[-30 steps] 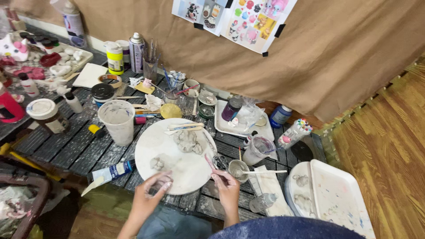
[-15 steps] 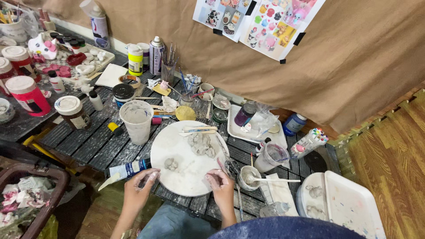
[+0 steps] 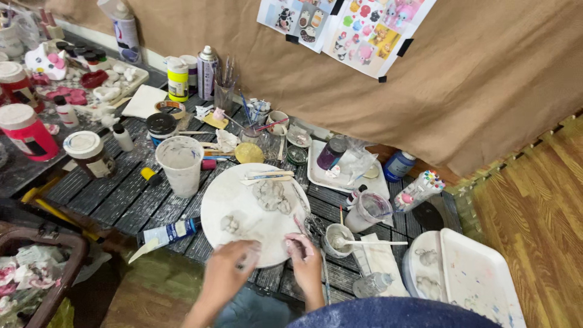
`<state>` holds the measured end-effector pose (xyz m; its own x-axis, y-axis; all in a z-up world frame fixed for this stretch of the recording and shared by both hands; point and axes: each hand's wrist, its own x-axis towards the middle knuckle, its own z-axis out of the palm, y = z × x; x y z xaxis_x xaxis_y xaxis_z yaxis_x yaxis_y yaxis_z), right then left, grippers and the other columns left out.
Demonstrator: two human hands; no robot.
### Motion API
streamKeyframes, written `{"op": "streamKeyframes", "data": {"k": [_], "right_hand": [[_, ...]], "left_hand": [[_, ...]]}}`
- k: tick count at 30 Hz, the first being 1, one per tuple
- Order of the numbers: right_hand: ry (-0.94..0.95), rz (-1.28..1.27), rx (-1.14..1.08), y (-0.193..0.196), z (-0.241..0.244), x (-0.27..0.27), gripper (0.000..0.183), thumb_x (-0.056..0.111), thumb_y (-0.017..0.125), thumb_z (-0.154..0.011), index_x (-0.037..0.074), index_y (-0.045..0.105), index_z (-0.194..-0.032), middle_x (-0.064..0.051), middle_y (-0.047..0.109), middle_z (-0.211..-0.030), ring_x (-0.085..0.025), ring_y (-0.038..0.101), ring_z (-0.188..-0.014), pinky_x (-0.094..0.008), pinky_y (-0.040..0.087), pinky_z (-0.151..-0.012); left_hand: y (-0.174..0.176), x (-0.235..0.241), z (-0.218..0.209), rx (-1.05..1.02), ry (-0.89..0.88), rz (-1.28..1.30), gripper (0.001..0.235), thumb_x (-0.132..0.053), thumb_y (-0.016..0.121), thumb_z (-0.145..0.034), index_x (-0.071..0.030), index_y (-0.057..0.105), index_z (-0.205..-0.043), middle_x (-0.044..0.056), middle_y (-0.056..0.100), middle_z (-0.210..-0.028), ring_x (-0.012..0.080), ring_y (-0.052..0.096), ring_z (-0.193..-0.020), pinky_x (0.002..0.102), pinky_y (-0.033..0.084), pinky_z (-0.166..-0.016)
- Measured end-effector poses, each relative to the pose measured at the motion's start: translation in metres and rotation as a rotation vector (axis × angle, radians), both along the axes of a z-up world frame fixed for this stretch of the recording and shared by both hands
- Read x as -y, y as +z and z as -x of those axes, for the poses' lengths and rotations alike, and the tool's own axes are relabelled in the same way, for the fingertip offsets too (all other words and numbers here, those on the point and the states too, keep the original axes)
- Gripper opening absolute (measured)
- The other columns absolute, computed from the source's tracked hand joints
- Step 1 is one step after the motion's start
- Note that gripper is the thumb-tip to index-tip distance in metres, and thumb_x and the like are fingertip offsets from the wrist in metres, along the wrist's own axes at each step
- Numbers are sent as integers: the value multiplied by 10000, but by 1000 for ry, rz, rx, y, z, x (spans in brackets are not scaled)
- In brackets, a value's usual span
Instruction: The person shapes a small piece of gray clay by hand on a white plate, repeatedly rolling and pinching it into a compact form. The hands remain in frame throughout, manipulating the clay without tools.
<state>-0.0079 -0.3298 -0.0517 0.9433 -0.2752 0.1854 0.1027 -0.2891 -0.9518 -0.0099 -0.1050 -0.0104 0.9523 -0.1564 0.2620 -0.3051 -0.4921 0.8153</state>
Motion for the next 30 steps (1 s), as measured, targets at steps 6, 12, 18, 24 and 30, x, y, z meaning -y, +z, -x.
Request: {"op": "streamKeyframes", "data": {"k": [6, 12, 18, 24, 30], "right_hand": [[-155, -19, 55, 15, 5, 28, 257, 52, 686, -876, 47, 687, -1133, -15, 738, -941, -93, 654, -788, -260, 539, -705], [-204, -161, -89, 8, 11, 34, 191, 119, 682, -935, 57, 740, -1106, -12, 712, -835, -71, 562, -672, -235, 458, -553], [-205, -115, 20, -6, 13, 38, 144, 136, 723, -929, 30, 751, -1022, 2, 686, -808, -53, 552, -677, -219, 434, -562], [182, -358, -17, -27, 24, 41, 163, 119, 653, -997, -11, 746, -965, -21, 733, -848, -65, 564, -700, -222, 478, -643], [295, -278, -79, -21, 41, 37, 130, 85, 683, -963, -28, 737, -997, -5, 715, -875, -65, 632, -788, -229, 513, -699]], "left_hand": [[13, 44, -19, 344, -78, -347, 246, -194, 758, -778, -134, 750, -1016, 65, 703, -1038, 278, 642, -962, 446, 476, -843], [4, 43, -22, 328, -84, -332, 350, -219, 751, -761, -142, 750, -1102, 37, 719, -1078, 271, 635, -975, 423, 466, -844], [24, 40, -15, 335, -109, -205, 330, -223, 775, -784, -146, 767, -1105, 33, 737, -1094, 262, 661, -988, 432, 470, -866], [35, 52, 4, 392, -292, 50, 231, -209, 795, -823, -112, 771, -1031, 32, 766, -992, 238, 716, -888, 386, 534, -783], [27, 47, 5, 434, -331, 66, 230, -236, 828, -757, -136, 804, -963, 17, 776, -950, 230, 704, -844, 374, 505, -771]]}}
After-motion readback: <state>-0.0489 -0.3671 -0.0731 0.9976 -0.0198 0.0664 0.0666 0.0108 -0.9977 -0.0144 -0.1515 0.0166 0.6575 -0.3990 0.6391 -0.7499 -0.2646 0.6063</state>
